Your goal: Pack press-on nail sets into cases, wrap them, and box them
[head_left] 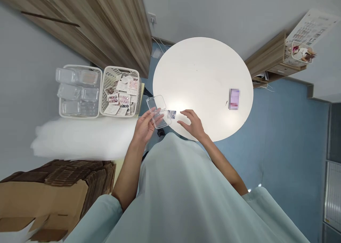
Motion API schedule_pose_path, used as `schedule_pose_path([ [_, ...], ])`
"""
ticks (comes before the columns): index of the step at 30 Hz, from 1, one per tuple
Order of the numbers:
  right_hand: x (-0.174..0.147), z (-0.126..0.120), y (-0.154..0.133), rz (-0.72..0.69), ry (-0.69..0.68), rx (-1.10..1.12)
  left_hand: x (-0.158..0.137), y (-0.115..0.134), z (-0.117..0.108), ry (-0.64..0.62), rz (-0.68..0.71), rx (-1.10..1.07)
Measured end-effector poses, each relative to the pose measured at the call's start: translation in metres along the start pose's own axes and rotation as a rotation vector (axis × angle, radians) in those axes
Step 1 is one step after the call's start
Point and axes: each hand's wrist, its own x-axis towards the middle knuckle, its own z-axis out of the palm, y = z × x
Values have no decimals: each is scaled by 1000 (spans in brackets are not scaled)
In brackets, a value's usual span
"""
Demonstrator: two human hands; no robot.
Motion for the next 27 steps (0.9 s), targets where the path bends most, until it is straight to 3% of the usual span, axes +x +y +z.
schedule_pose_path([
  [6,36,47,42,169,-154,-175,-11,17,-46,113,20,-29],
  [12,58,78,62,235,-248,-339,-23,18,-70,130,-8,-36],
  [22,55,94,73,158,-244,-474,-19,21,-81,55,-20,-17],
  [27,51,94,71,215,-212,-424,-15,23,-72,28,-39,-3],
])
